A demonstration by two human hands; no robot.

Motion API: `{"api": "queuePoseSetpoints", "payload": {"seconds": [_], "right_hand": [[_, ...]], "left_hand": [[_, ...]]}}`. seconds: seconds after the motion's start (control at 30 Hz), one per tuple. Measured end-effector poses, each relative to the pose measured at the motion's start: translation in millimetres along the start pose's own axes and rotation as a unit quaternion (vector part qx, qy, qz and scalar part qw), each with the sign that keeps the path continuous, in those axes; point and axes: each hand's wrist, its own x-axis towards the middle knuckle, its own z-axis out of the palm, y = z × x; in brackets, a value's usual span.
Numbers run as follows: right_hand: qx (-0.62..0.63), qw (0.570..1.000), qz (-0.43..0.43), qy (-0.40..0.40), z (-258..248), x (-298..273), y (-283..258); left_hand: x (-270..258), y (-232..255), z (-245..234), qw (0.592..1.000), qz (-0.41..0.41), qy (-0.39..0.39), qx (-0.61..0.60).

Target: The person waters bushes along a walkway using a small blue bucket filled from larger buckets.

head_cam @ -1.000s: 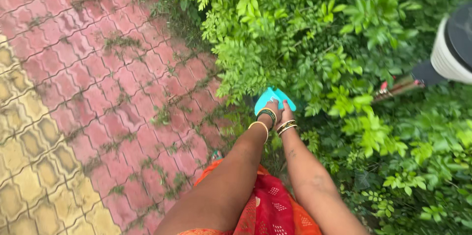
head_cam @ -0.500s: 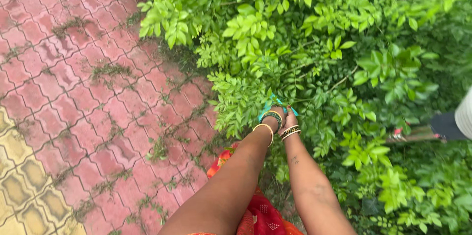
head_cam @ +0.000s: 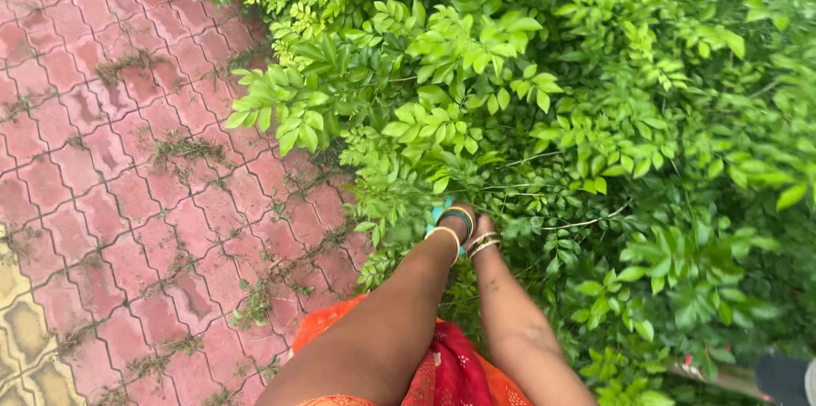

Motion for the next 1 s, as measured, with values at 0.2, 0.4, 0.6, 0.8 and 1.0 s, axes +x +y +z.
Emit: {"api": "queuePoseSetpoints", "payload": {"seconds": [0.2, 0.4, 0.6, 0.8, 1.0], "right_hand": [[-0.016, 0.999, 0.01, -0.043, 41.4, 39.7, -16.8], [0.021, 1.0, -0.004, -0.014, 85.4, 64.5, -18.2], [0.056, 0.997, -0.055, -0.005, 131.7, 72.9, 18.9], [0.046, 0.997, -0.064, 0.001, 213.8, 81.8, 99.0], [0.017, 0.997, -0.069, -0.007, 302.4, 104.9, 167.7]], "left_hand": [[39.0, -12.6, -35.9, 0.999, -0.012, 0.019, -0.025], [58.5, -36.5, -70.0, 0.999, -0.001, 0.021, -0.028], [52.8, -97.6, -107.6, 0.999, 0.015, 0.016, -0.04], [35.5, -172.6, -163.5, 0.999, 0.039, -0.004, -0.037], [35.5, -263.3, -236.3, 0.998, 0.033, 0.016, -0.051]]}}
